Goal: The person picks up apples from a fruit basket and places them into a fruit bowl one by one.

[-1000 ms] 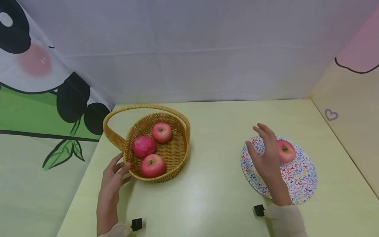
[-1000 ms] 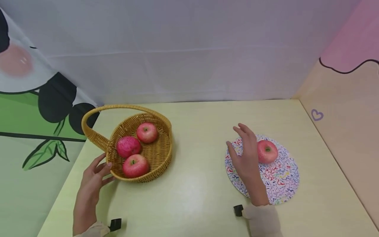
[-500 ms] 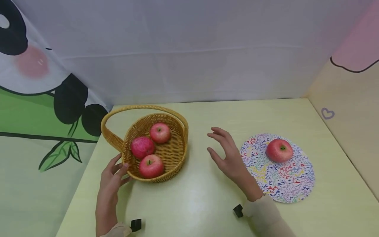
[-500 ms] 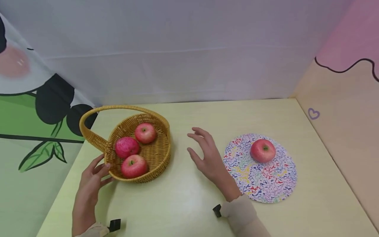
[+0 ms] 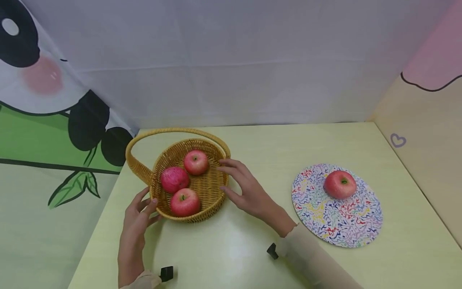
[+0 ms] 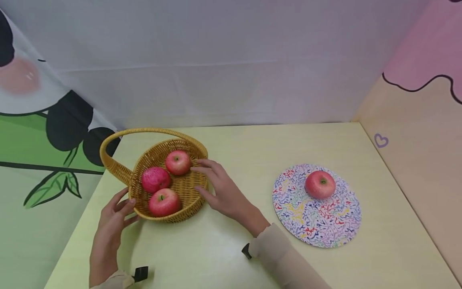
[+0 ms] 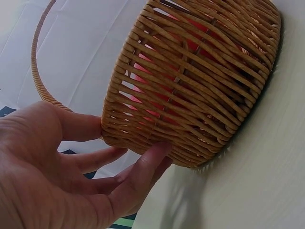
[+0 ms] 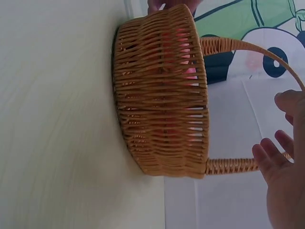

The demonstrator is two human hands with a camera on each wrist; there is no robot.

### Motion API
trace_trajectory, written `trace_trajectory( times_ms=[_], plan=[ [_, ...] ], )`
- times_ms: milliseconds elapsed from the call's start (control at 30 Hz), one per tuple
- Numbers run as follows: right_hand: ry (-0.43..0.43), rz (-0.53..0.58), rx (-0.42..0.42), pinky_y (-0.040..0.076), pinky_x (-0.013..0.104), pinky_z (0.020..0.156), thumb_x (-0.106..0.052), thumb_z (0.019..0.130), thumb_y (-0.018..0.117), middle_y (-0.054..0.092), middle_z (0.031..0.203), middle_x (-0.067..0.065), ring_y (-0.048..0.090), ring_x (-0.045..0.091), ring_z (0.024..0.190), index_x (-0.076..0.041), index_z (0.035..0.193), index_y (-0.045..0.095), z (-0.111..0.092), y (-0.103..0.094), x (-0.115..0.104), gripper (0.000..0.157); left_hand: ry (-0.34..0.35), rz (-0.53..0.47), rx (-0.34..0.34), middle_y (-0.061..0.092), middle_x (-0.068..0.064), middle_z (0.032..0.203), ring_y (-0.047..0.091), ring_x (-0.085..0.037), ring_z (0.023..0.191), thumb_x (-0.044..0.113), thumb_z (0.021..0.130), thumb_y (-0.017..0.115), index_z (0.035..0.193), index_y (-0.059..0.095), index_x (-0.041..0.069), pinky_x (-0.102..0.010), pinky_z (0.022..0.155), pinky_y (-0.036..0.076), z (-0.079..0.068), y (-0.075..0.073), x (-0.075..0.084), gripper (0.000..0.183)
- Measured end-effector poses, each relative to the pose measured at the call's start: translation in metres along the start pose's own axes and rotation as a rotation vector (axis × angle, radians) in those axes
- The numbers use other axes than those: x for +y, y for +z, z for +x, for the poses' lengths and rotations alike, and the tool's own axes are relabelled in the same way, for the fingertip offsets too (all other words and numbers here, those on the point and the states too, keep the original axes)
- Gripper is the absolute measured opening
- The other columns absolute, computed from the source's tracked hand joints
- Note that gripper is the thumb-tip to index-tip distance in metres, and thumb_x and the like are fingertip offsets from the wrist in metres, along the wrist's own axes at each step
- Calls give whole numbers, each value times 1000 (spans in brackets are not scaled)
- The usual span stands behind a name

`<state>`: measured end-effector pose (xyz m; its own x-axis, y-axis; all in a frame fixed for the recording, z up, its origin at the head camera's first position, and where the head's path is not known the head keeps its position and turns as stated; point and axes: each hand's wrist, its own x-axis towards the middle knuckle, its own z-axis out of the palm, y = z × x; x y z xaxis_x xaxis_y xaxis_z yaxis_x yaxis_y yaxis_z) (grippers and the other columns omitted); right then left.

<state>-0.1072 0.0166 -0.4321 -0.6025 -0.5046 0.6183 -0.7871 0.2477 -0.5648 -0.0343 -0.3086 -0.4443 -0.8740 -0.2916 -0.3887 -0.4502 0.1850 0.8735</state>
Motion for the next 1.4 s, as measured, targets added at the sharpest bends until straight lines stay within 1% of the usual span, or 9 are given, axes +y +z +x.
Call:
trace_trajectory(
  times_ms=[133, 267, 367, 500, 667, 833, 1033, 1267, 1400],
  plan=[
    [-4, 10, -48, 42, 39, 121, -8, 97, 72, 49, 154, 11, 45, 25, 146, -6, 144, 55, 8, 5, -2, 50, 2, -9, -6, 34, -21, 166, 66, 5, 92, 28, 110, 51, 168, 20, 25, -18, 80, 58, 0, 0, 0, 66],
    [29, 55, -132, 41, 39, 122, -12, 99, 71, 47, 155, 9, 42, 23, 149, -8, 147, 53, 16, 8, -2, 51, 0, -11, -9, 34, -20, 166, 66, 5, 91, 28, 110, 51, 168, 20, 25, -17, 80, 58, 1, 0, 0, 66],
    [72, 106, -225, 40, 39, 123, -15, 99, 72, 46, 157, 8, 40, 20, 150, -9, 149, 52, 23, 11, -2, 54, -4, -7, -8, 34, -20, 166, 66, 6, 91, 30, 110, 52, 168, 19, 26, -17, 80, 58, 1, 0, 0, 67],
    [114, 135, -380, 39, 40, 124, -19, 99, 72, 46, 160, 5, 39, 18, 152, -12, 153, 48, 32, 16, 1, 59, -6, -10, -4, 34, -20, 166, 66, 5, 91, 30, 110, 52, 168, 20, 26, -18, 80, 59, 0, -1, 0, 67],
    [156, 114, -556, 35, 41, 126, -27, 100, 72, 43, 163, 3, 35, 19, 155, -13, 157, 43, 44, 24, 3, 66, -6, -12, 1, 34, -21, 166, 66, 5, 90, 29, 110, 51, 168, 20, 25, -18, 80, 59, 0, -1, 0, 66],
    [170, 84, -676, 35, 37, 126, -29, 99, 73, 42, 164, 3, 36, 19, 155, -11, 159, 39, 55, 28, 3, 71, -6, 2, -1, 34, -21, 166, 65, 5, 92, 30, 110, 51, 168, 19, 26, -19, 83, 60, 0, -1, 0, 67],
    [201, 79, -768, 36, 36, 125, -30, 98, 74, 42, 163, 5, 38, 19, 154, -9, 160, 37, 61, 35, 9, 75, -12, 10, -6, 33, -21, 166, 64, 4, 93, 31, 110, 51, 168, 19, 27, -19, 83, 60, 0, -1, 1, 67],
    [218, 58, -825, 36, 34, 125, -34, 97, 75, 44, 163, 3, 39, 17, 153, -11, 159, 39, 66, 43, 14, 75, -2, 21, 0, 33, -23, 166, 64, 3, 96, 29, 111, 50, 169, 19, 26, -22, 83, 61, 2, 0, 0, 66],
    [215, 52, -856, 37, 33, 124, -34, 97, 76, 47, 161, 5, 43, 18, 151, -10, 158, 41, 69, 48, 18, 74, -8, 11, -4, 32, -24, 166, 64, 2, 97, 29, 111, 50, 169, 19, 26, -23, 85, 62, 2, 0, 0, 66]
  ],
)
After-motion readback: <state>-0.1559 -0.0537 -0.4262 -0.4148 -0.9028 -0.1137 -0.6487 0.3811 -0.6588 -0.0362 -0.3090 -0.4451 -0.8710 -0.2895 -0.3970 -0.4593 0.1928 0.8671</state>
